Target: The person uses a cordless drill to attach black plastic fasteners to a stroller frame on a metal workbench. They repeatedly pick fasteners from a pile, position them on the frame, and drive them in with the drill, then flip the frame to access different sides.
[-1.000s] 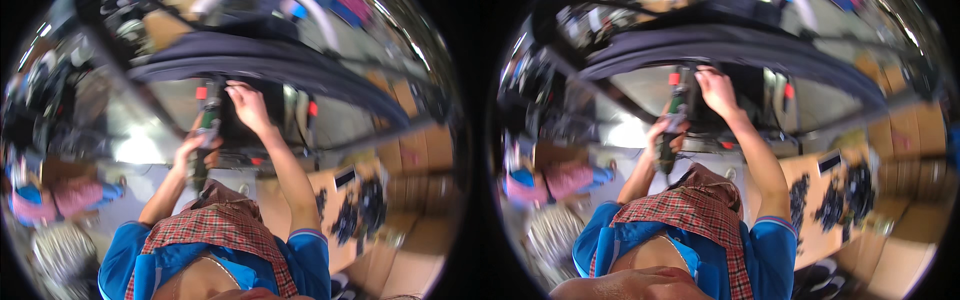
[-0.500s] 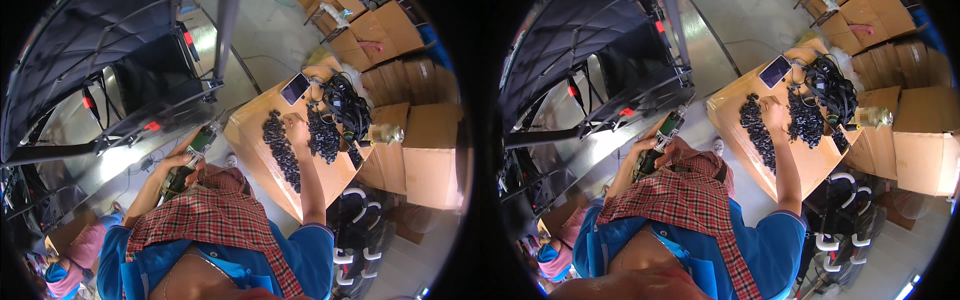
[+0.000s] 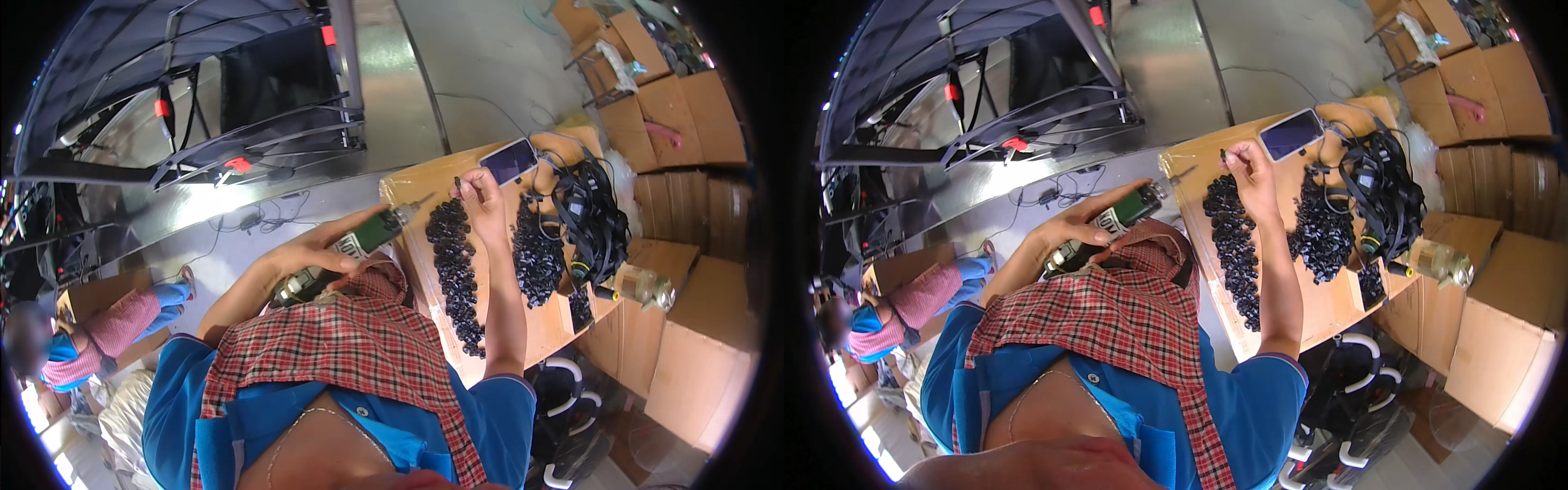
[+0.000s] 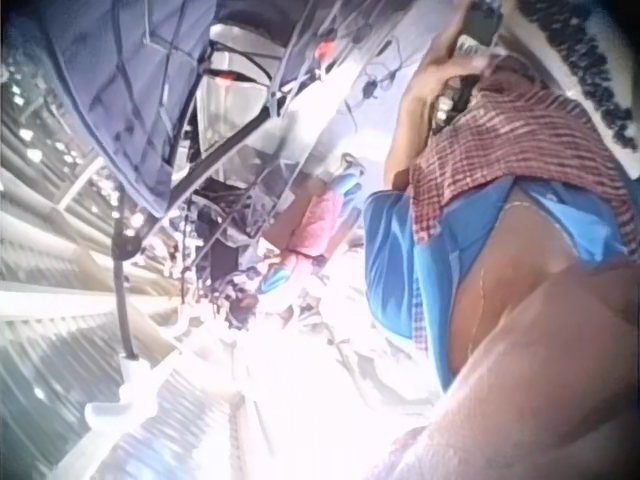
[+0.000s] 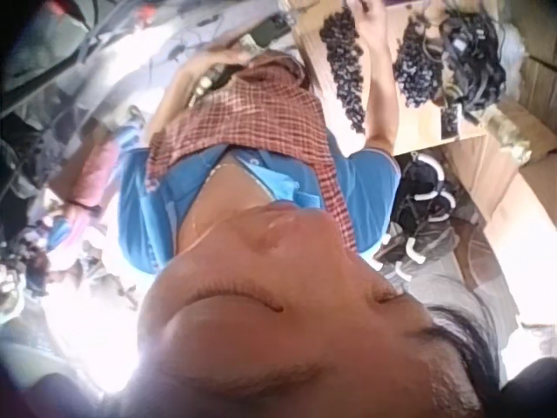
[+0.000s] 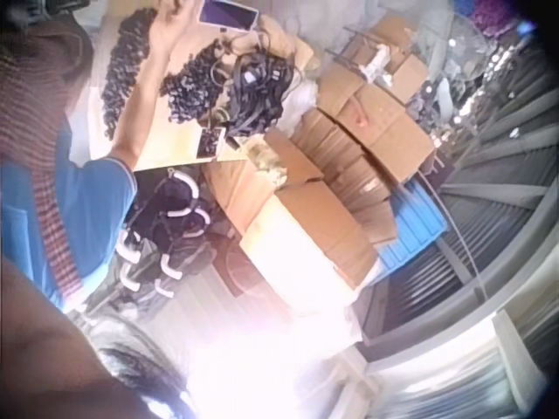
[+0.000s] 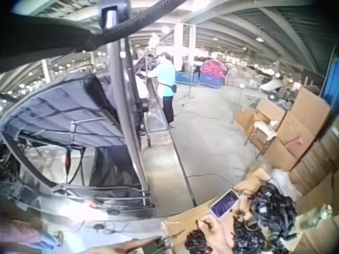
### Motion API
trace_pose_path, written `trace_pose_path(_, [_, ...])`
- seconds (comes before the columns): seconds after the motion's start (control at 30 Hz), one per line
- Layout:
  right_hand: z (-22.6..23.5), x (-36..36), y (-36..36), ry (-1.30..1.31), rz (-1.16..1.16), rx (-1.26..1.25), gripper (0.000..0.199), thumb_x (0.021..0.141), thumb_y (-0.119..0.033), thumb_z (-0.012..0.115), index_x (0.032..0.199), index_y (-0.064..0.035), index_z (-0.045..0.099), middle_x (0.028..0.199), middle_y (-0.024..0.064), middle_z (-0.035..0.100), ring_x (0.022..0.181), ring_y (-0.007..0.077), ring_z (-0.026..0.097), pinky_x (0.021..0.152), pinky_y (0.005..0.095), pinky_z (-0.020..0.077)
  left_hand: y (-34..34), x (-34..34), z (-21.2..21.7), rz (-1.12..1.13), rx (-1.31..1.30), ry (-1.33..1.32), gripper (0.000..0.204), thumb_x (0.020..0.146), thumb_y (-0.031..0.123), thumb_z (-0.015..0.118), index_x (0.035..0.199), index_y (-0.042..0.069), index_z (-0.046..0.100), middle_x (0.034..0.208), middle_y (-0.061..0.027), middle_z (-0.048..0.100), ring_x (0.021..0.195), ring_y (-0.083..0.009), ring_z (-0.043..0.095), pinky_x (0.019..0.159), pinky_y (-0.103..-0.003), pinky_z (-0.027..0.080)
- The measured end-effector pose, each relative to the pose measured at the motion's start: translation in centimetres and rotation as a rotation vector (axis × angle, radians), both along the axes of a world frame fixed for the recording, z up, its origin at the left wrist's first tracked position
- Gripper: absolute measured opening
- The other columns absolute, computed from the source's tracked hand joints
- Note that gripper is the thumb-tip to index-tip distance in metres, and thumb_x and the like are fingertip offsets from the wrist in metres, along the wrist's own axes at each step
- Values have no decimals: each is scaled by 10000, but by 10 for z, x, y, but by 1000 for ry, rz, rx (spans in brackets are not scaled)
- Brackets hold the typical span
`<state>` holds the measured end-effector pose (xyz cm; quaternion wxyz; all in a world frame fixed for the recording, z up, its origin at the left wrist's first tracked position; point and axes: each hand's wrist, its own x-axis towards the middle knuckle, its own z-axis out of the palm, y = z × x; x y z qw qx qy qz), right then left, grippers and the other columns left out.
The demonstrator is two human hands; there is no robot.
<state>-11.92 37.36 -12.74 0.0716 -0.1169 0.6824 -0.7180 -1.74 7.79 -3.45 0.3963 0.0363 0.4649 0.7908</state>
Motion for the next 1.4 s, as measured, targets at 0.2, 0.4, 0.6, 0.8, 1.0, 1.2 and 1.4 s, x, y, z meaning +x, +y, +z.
trace_pose_path(0.2, [45,-12,-41,-23,244,-101,154,995,-187,534,946,-42,515,823,30,603,773,116,596,742,259,478,-12,2,17,18,-23,39,978,765,225,755,1542,161,165,939,-100,600,595,-141,572,567,-254,479])
trace_pose_path(0.4, [56,-18,-75,-45,362,-202,141,997,-176,528,953,-42,521,823,15,574,761,115,604,736,261,483,-47,5,17,47,-15,114,979,749,227,763,1538,150,188,994,-93,609,615,-139,594,571,-261,492])
trace_pose_path(0.6, [70,-19,-104,-39,390,-167,131,994,-161,532,960,-34,526,826,15,572,742,112,604,725,259,489,-82,3,19,21,-30,154,989,730,273,771,1532,133,209,979,-93,613,656,-135,618,594,-262,500])
trace_pose_path(0.8, [107,-7,-138,176,301,217,109,986,-104,528,923,-16,523,768,20,570,703,99,601,671,245,491,-116,-2,19,36,77,178,1049,694,255,774,1528,64,167,867,-96,595,657,-135,590,583,-244,462])
trace_pose_path(1.0, [146,1,-163,208,331,234,120,975,-99,548,900,-6,543,679,21,579,643,80,566,620,232,463,-147,-11,14,-52,64,348,1107,635,187,789,1530,50,152,1116,-149,591,701,-158,612,634,-268,496])
trace_pose_path(1.2, [168,-31,-162,648,51,226,74,933,-53,581,903,12,599,683,52,622,631,99,608,607,249,492,-152,-16,15,81,119,505,1097,669,259,812,1536,98,159,1203,-141,544,768,-150,623,633,-257,501])
trace_pose_path(1.4, [144,-162,-184,828,-239,434,211,908,-160,653,1063,-22,616,884,114,677,819,227,640,748,305,509,-148,-18,36,236,384,240,1145,670,174,802,1540,120,60,842,-169,564,530,-169,576,441,-261,453])
